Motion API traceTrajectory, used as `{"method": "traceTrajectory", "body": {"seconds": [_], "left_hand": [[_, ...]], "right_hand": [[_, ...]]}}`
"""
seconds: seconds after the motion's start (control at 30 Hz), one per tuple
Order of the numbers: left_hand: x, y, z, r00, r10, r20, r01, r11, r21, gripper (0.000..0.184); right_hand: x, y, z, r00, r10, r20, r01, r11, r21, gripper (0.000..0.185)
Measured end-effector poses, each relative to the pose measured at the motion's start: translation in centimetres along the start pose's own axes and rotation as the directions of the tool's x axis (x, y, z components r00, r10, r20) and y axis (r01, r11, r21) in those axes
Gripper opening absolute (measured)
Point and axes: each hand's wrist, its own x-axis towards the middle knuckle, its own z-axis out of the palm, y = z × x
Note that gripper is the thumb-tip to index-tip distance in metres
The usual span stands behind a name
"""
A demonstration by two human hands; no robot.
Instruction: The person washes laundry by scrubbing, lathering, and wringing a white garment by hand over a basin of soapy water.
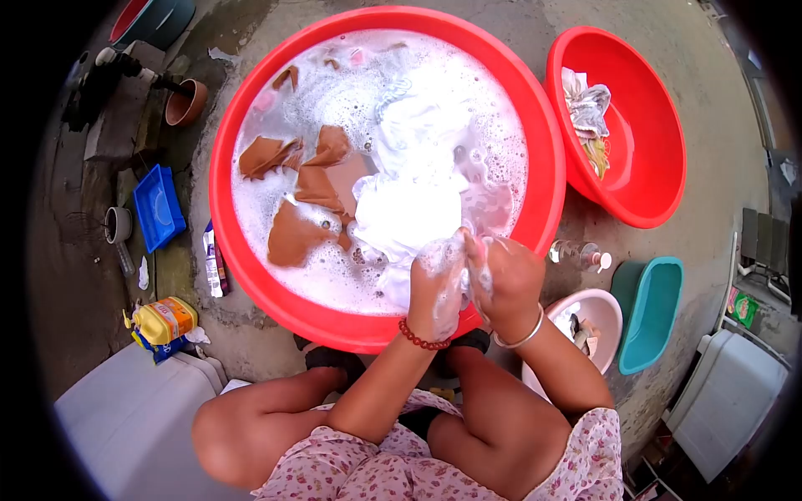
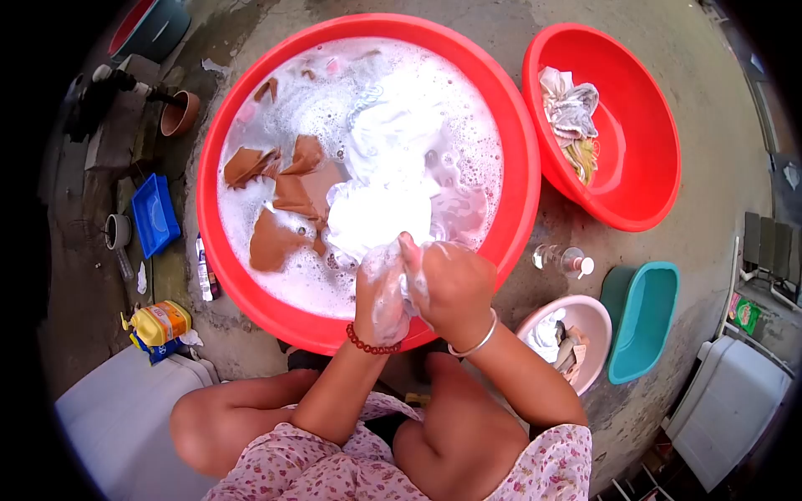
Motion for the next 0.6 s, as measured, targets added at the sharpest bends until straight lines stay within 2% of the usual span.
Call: {"method": "traceTrajectory", "body": {"seconds": [0.03, 0.07, 0.1, 0.13, 0.17, 0.2, 0.23, 0.27, 0.3, 0.33, 0.37, 0.4, 0.43, 0.47, 0.5, 0.53, 0.57, 0.6], "left_hand": [[0.2, -0.4, 0.9, 0.993, 0.032, -0.116, -0.014, 0.988, 0.152, 0.017], [0.9, -1.8, -0.1, 0.996, -0.002, -0.087, 0.020, 0.977, 0.213, 0.015], [1.7, 1.5, 2.7, 0.994, 0.079, 0.070, -0.083, 0.995, 0.059, 0.014], [-0.9, 2.5, 3.1, 0.999, 0.026, 0.046, -0.026, 1.000, -0.005, 0.014], [-1.5, 3.3, 2.9, 0.997, 0.016, 0.079, -0.010, 0.997, -0.072, 0.014], [-0.9, 3.8, 2.0, 0.993, 0.047, 0.107, -0.038, 0.995, -0.093, 0.014], [-0.4, 4.4, 1.0, 0.959, 0.087, 0.271, -0.054, 0.990, -0.129, 0.012], [0.2, 4.1, 0.9, 0.888, 0.137, 0.439, -0.055, 0.979, -0.195, 0.011], [0.1, 4.2, 1.9, 0.872, 0.168, 0.460, -0.059, 0.969, -0.242, 0.011], [-0.9, 4.9, 3.0, 0.923, 0.151, 0.354, -0.118, 0.987, -0.113, 0.014], [-1.6, 5.1, 4.2, 0.959, 0.149, 0.242, -0.155, 0.988, 0.005, 0.017], [-2.2, 5.6, 5.2, 0.969, 0.171, 0.179, -0.170, 0.985, -0.023, 0.015], [-2.5, 6.2, 4.6, 0.948, 0.195, 0.250, -0.208, 0.978, 0.027, 0.014], [-3.0, 6.3, 5.5, 0.952, 0.227, 0.204, -0.201, 0.969, -0.141, 0.015], [-3.7, 6.8, 6.6, 0.955, 0.253, 0.156, -0.197, 0.931, -0.307, 0.015], [-4.7, 8.2, 6.4, 0.955, 0.165, 0.245, -0.069, 0.931, -0.359, 0.014], [-5.7, 8.9, 6.7, 0.942, 0.246, 0.230, -0.134, 0.900, -0.415, 0.013], [-6.2, 9.0, 6.8, 0.934, 0.266, 0.239, -0.118, 0.860, -0.496, 0.012]], "right_hand": [[0.2, 1.9, 0.0, 0.983, 0.161, 0.086, -0.167, 0.983, 0.072, 0.032], [0.9, 3.4, 0.0, 0.935, 0.307, 0.175, -0.330, 0.936, 0.125, 0.036], [5.0, 1.4, -2.0, 0.985, 0.165, 0.058, -0.167, 0.986, 0.025, 0.036], [3.9, -0.9, -3.4, 0.908, 0.353, 0.225, -0.400, 0.890, 0.220, 0.038], [3.8, -2.1, -4.3, 0.810, 0.459, 0.365, -0.577, 0.733, 0.359, 0.040], [4.5, -2.4, -5.2, 0.725, 0.518, 0.455, -0.686, 0.601, 0.410, 0.039], [4.9, -3.3, -5.6, 0.739, 0.503, 0.448, -0.670, 0.623, 0.404, 0.039], [5.2, -3.8, -6.4, 0.668, 0.590, 0.455, -0.744, 0.504, 0.438, 0.038], [5.5, -4.4, -7.1, 0.588, 0.664, 0.462, -0.797, 0.375, 0.474, 0.037], [5.9, -6.1, -7.7, 0.625, 0.660, 0.416, -0.757, 0.386, 0.527, 0.035], [6.4, -7.3, -8.5, 0.633, 0.659, 0.406, -0.760, 0.427, 0.491, 0.035], [6.8, -8.6, -9.1, 0.672, 0.641, 0.371, -0.738, 0.539, 0.405, 0.037], [6.9, -10.0, -9.3, 0.701, 0.617, 0.358, -0.713, 0.623, 0.323, 0.040], [6.8, -11.2, -9.5, 0.726, 0.592, 0.349, -0.681, 0.689, 0.249, 0.040], [6.8, -13.0, -9.5, 0.812, 0.501, 0.298, -0.564, 0.805, 0.183, 0.031], [6.7, -14.2, -9.4, 0.947, 0.207, 0.245, -0.227, 0.972, 0.057, 0.025], [6.6, -15.1, -9.3, 0.965, -0.126, 0.228, 0.147, 0.986, -0.077, 0.019], [6.6, -16.0, -9.3, 0.946, -0.219, 0.239, 0.266, 0.946, -0.185, 0.014]]}}
